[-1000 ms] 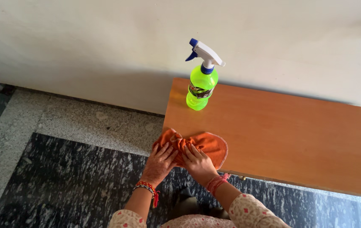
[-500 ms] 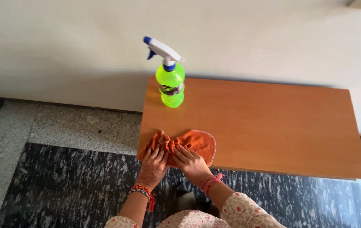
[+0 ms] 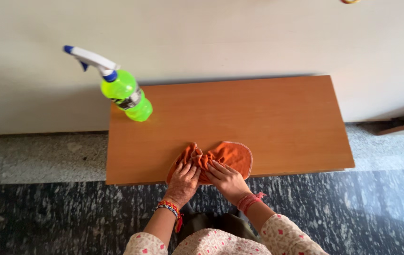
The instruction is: The person cleans the top of a wooden cabinet and then wipes down a large wooden door using a cloth and a spray bottle.
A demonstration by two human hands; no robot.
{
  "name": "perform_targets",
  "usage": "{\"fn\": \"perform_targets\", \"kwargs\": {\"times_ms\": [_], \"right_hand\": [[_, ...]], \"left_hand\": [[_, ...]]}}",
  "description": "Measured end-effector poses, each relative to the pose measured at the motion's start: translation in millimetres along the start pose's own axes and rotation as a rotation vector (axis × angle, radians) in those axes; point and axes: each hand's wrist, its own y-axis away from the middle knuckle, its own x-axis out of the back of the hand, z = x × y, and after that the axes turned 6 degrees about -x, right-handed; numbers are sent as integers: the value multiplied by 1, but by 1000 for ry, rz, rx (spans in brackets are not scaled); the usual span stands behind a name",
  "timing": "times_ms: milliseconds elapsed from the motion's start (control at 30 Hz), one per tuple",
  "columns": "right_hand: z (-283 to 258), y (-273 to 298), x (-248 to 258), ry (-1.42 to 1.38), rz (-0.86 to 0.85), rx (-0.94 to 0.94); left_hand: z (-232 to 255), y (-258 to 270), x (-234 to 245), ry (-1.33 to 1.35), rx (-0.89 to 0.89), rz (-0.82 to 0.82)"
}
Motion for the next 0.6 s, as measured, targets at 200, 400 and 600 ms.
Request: {"fn": "perform_targets", "kwargs": {"times_ms": [200, 400, 600], "right_hand": [[48, 49, 25, 6, 27, -72], [93, 93, 51, 41, 16, -145], [134, 131, 73, 73, 0, -191]], "left_hand": [[47, -57, -7, 88, -60, -54], [93, -111, -29, 76, -110, 24], [133, -155, -45, 185, -141, 20]]}}
